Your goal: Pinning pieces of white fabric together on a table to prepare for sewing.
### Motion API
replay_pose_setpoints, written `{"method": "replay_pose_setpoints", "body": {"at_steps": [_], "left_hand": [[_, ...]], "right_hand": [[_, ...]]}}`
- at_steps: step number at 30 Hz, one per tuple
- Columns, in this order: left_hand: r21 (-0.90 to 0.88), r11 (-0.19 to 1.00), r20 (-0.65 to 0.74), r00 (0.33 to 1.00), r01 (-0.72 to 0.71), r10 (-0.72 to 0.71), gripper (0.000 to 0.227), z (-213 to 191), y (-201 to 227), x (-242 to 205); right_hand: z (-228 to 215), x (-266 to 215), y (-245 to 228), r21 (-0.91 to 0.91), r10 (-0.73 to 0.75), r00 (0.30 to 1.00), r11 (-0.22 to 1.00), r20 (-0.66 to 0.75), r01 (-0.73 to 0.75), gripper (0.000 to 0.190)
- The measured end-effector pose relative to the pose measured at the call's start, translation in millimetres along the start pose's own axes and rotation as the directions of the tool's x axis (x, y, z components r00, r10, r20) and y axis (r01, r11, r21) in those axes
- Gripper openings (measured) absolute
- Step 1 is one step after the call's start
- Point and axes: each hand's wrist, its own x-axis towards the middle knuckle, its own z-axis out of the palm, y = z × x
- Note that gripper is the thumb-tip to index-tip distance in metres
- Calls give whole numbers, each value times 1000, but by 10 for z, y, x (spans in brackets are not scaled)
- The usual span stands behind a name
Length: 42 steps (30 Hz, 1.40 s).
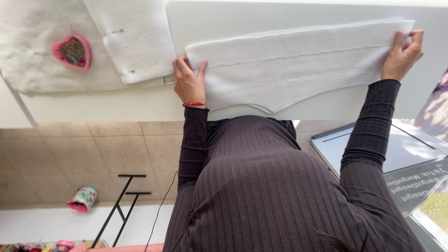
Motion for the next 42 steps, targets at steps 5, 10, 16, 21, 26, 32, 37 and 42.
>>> {"method": "replay_pose_setpoints", "body": {"at_steps": [5, 10, 16, 21, 26, 32, 37, 42], "left_hand": [[90, 996, 42, 999, 3, -7, 46, 73, -140, 29], [96, 995, 121, 992, 29, -41, 44, 91, -127, 53], [70, 998, 73, 997, 5, -10, 41, 78, -80, 30], [45, 999, 43, 999, -24, 22, 38, 37, -23, -4], [-26, 996, 86, 992, 89, -87, 35, 12, -44, 18], [-94, 996, 59, 998, 9, -3, 43, 68, -203, 61], [-147, 989, -54, 999, -5, -3, 31, 134, -242, 185], [-314, 949, -155, 986, 5, -56, 22, 136, -387, 168]], "right_hand": [[-409, 15, -379, 537, 29, 1000, 843, 12, -31, 41], [-249, 125, -249, 476, 9, 1000, 879, 4, -10, 39], [68, 66, -278, 122, 100, 995, 988, 3, -99, 42], [22, 16, -442, 83, 148, 988, 986, -32, -145, 38], [14, 13, -545, 76, 250, 968, 966, -25, -248, 32], [78, 46, -424, 27, 225, 974, 974, -2, -225, 26], [-50, -119, -889, -54, 46, 995, 997, -89, -51, 41], [206, -570, -1625, -150, -161, 953, 968, 257, 203, 65]]}}
